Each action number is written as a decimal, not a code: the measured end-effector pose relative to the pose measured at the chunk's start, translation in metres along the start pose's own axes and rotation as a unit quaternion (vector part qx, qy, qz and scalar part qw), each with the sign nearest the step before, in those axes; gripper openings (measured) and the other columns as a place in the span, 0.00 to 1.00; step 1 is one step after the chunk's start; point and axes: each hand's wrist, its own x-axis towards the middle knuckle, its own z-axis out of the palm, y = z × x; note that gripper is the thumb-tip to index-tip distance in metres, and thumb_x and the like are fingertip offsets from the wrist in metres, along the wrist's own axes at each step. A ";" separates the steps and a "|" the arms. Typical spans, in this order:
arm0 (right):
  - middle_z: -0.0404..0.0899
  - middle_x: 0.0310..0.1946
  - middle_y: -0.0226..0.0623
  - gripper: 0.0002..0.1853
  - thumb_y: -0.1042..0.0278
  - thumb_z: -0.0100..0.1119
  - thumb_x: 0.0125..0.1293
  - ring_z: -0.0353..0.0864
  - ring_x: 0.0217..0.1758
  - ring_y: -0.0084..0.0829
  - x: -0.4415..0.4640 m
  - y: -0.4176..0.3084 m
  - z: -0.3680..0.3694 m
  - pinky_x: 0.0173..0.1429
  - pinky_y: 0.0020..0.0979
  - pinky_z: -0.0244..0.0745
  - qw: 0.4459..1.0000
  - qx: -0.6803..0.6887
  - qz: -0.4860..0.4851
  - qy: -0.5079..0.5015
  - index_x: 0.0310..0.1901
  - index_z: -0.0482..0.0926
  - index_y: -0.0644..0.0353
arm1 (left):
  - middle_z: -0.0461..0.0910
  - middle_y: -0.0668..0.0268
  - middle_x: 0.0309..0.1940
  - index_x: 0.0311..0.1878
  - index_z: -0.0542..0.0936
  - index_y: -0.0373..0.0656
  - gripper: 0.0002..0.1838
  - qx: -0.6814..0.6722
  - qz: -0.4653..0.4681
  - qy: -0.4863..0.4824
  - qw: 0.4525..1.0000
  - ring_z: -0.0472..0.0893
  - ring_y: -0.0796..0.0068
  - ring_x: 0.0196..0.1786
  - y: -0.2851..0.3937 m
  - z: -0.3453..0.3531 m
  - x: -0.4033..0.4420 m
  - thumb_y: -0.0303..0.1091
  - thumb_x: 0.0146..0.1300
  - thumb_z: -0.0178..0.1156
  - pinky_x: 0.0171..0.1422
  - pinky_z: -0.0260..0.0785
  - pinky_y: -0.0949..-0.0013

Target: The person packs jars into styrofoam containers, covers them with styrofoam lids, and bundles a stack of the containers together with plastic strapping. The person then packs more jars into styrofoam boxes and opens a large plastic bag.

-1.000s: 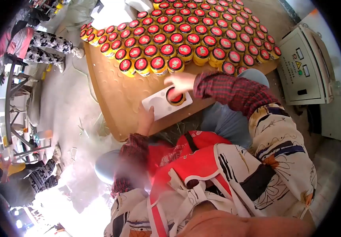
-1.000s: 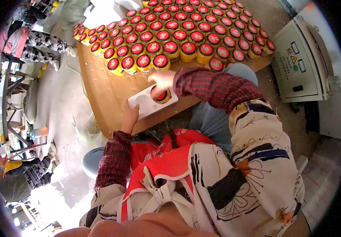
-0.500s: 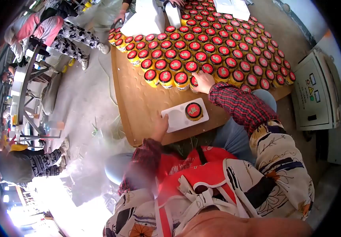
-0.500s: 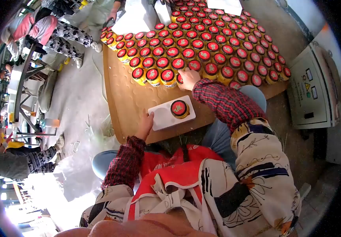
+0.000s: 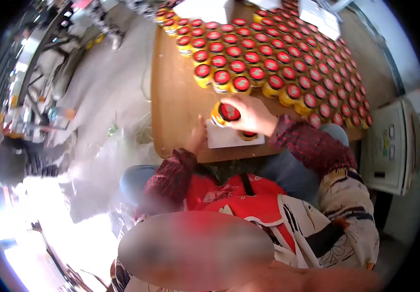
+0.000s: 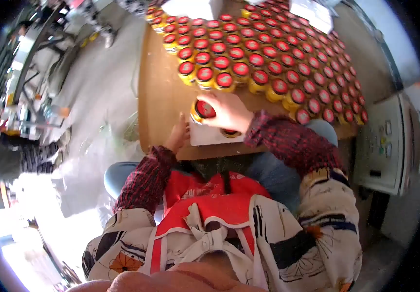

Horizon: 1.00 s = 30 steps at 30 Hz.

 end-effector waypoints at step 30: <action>0.64 0.64 0.57 0.38 0.65 0.64 0.60 0.63 0.67 0.54 0.000 0.013 0.064 0.66 0.43 0.64 0.976 -0.050 0.072 -0.200 0.70 0.56 0.57 | 0.76 0.65 0.48 0.45 0.81 0.50 0.14 0.627 -0.182 0.578 0.490 0.66 0.55 0.64 -0.172 -0.386 -0.301 0.35 0.55 0.54 0.70 0.45 0.32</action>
